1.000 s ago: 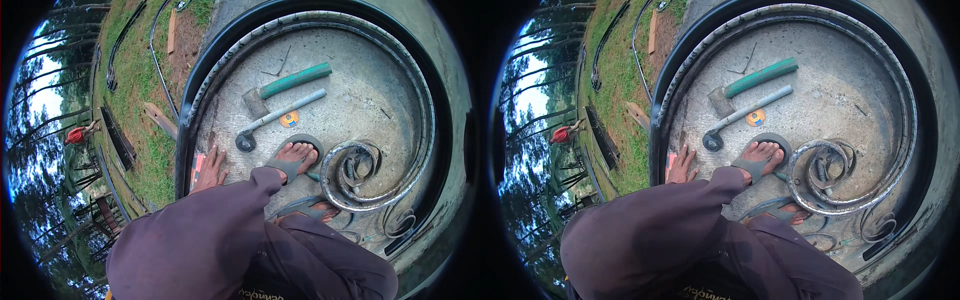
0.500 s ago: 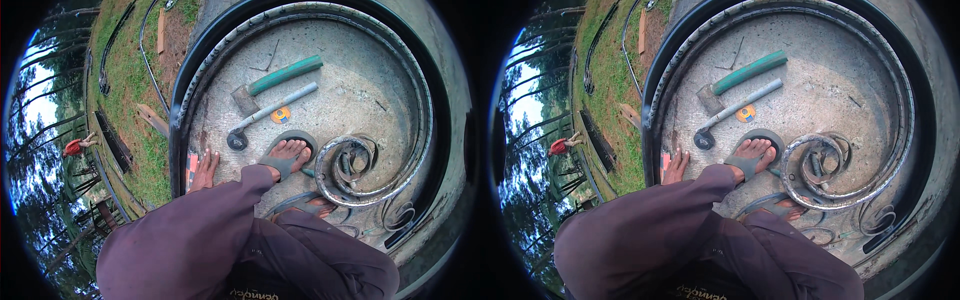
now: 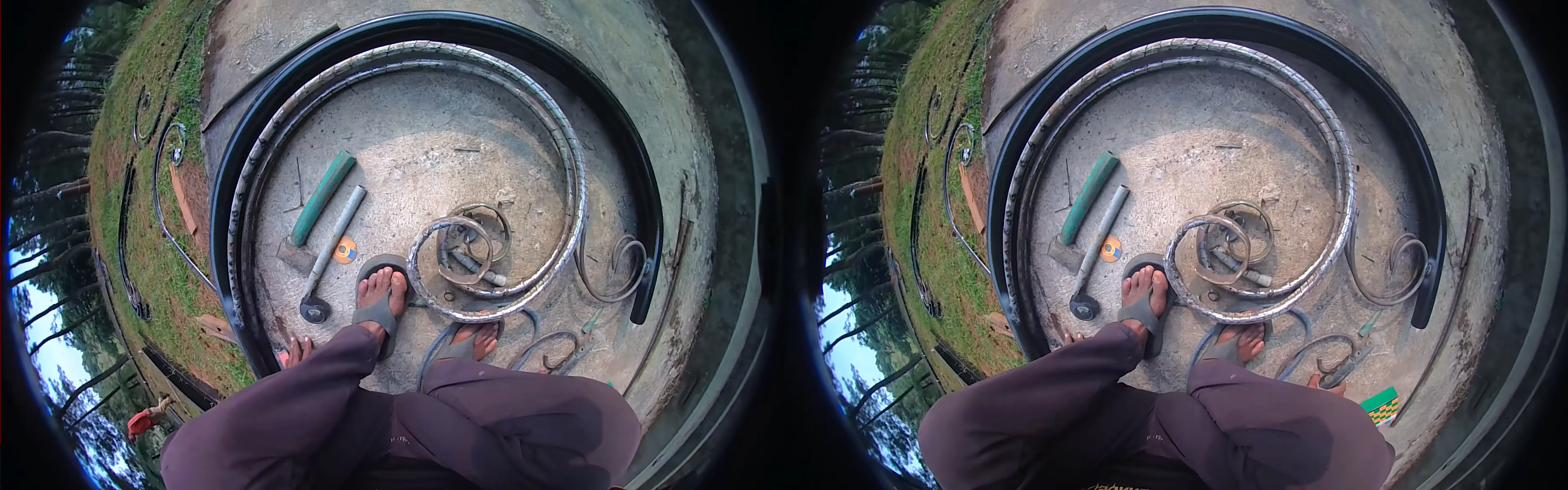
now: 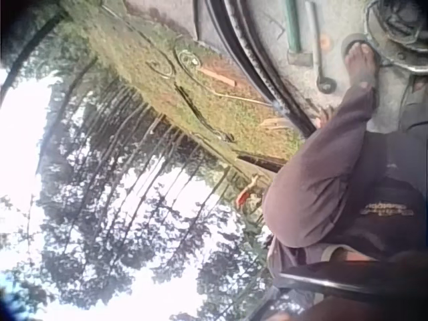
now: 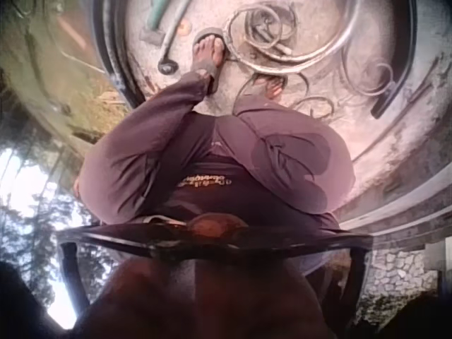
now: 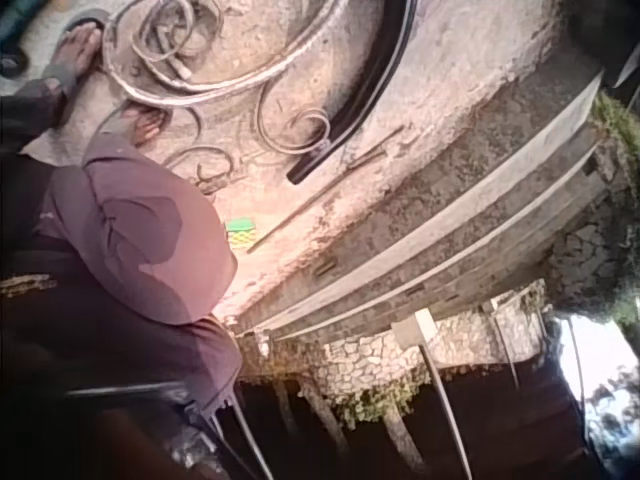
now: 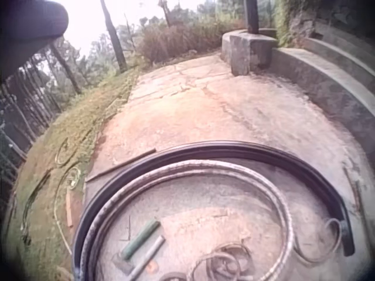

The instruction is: The person constructs a metal frame by positioning curved and circular metal pieces together on a concrete surface, welding the joints with a welding tool, and cutting metal segments with an angle grinder.

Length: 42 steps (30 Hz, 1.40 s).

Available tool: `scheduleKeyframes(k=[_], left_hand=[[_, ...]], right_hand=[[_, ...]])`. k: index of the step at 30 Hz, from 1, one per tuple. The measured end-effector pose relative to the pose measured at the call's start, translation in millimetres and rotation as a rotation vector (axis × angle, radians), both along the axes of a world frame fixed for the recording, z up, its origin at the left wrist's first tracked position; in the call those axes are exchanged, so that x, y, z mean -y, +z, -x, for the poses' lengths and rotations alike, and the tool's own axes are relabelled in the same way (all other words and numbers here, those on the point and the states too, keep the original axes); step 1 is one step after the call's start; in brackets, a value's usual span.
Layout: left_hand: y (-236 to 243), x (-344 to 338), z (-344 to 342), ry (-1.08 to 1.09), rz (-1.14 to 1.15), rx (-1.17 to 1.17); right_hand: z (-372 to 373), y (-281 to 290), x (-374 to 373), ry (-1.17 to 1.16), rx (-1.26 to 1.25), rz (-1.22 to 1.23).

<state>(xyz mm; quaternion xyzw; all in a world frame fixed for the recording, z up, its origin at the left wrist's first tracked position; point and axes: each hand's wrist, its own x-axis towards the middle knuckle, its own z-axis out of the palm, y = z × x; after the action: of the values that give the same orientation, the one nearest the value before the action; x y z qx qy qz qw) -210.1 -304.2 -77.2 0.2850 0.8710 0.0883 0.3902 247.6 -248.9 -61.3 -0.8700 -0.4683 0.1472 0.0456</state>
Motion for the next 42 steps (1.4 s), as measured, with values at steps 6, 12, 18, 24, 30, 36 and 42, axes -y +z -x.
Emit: scheduleKeyframes(k=[6,12,18,24,30,36,42], left_hand=[[4,-6,-9,0.091,0.139,-0.092],[-9,-4,-16,0.206,0.029,-0.135],[-17,-1,-1,0.234,-0.003,-0.205],[-5,-9,-4,0.207,0.045,-0.229],[-25,1,-2,0.170,0.014,-0.300],[-29,6,-6,0.102,0.035,-0.344],[-24,4,-11,0.061,0.070,-0.347]], right_hand=[[23,6,6,0.063,0.005,-0.081],[26,20,6,-0.016,0.033,-0.061],[38,16,10,-0.014,0.008,-0.103],[45,13,14,-0.016,0.024,-0.141],[43,12,12,-0.013,0.023,-0.147],[36,11,16,0.007,-0.001,-0.133],[34,14,13,0.022,0.005,-0.146]])
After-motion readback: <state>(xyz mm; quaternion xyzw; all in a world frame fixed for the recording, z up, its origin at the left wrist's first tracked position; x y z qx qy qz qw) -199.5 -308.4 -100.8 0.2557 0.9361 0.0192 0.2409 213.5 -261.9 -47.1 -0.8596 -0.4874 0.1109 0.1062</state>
